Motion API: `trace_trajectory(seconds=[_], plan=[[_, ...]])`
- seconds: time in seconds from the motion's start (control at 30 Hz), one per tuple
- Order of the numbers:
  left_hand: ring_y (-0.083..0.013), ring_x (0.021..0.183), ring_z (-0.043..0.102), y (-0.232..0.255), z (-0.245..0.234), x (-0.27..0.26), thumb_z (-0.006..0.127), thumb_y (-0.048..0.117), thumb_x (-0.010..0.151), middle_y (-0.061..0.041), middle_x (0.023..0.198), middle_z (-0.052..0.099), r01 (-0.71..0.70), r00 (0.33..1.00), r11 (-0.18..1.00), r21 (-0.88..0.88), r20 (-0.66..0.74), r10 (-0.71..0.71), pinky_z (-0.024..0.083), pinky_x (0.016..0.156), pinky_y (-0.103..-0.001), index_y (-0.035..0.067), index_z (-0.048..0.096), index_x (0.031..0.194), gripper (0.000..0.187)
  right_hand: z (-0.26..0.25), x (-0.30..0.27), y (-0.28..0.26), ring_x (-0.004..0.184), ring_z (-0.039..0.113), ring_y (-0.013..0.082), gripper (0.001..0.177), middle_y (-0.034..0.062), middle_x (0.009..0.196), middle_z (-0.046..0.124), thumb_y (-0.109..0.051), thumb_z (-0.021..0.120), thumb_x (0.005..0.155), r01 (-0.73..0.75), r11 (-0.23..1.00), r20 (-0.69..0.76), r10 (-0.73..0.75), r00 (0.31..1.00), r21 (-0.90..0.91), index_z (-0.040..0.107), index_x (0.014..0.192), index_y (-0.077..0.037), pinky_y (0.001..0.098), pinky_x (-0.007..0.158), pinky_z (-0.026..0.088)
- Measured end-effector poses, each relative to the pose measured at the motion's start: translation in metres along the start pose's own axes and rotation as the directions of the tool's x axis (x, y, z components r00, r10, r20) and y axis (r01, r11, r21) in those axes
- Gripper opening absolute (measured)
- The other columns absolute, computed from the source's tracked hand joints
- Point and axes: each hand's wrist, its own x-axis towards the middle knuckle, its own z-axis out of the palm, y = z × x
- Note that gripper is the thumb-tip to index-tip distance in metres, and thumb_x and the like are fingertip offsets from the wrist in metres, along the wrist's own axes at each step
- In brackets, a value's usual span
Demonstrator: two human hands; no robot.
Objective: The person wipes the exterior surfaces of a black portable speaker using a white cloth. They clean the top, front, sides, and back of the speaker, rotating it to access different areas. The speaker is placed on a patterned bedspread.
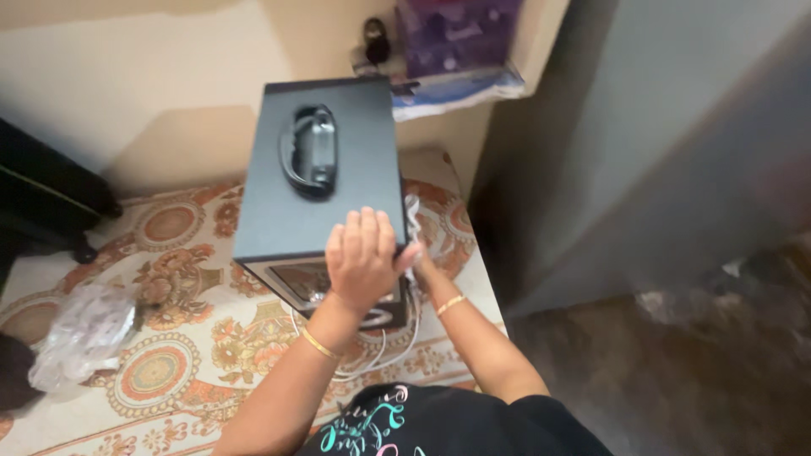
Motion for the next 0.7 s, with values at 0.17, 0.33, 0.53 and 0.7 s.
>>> trace_trajectory(seconds=[0.17,0.33,0.53,0.7], plan=[[-0.0350,0.125,0.057,0.005,-0.003,-0.005,0.053,0.049,0.108,-0.018,0.129,0.064,0.086,0.995,0.988,-0.127,-0.041,-0.092,0.038,0.107,-0.050,0.000,0.062,0.130,0.055,0.019,-0.115,-0.004,0.119,0.055,0.0218,0.052,0.0122,0.131,0.057,-0.042,0.039,0.109,0.053,0.995,-0.140,-0.065,0.988,-0.087,0.052,0.139,-0.002,0.0358,0.100,0.045],[-0.0361,0.124,0.057,0.006,0.001,-0.006,0.046,0.047,0.108,-0.019,0.129,0.064,0.077,0.991,0.981,-0.176,-0.096,-0.095,0.037,0.106,-0.051,-0.002,0.063,0.128,0.055,0.072,-0.179,-0.109,0.147,0.037,0.0263,0.058,0.0160,0.155,0.038,-0.043,0.033,0.112,0.429,0.816,0.008,-0.463,0.887,-0.388,0.036,0.154,-0.003,0.0389,0.122,0.028],[-0.0344,0.123,0.059,0.004,0.002,-0.007,0.037,0.045,0.108,-0.017,0.126,0.066,0.069,0.986,0.983,-0.167,-0.136,-0.092,0.039,0.104,-0.049,0.000,0.068,0.124,0.057,0.087,-0.060,-0.177,0.156,0.022,0.0260,0.063,0.0136,0.167,0.024,-0.043,0.030,0.112,0.471,0.882,0.169,-0.461,0.871,-0.024,0.019,0.162,-0.006,0.0374,0.127,0.018],[-0.0326,0.121,0.059,0.004,0.002,-0.008,0.038,0.044,0.109,-0.016,0.124,0.067,0.056,0.990,0.987,-0.148,-0.123,-0.075,0.041,0.101,-0.048,0.002,0.068,0.124,0.054,0.058,0.094,-0.132,0.149,0.032,0.0260,0.061,0.0164,0.161,0.034,-0.042,0.034,0.112,0.426,0.867,0.110,-0.412,0.905,-0.259,0.029,0.159,-0.004,0.0390,0.124,0.025]])
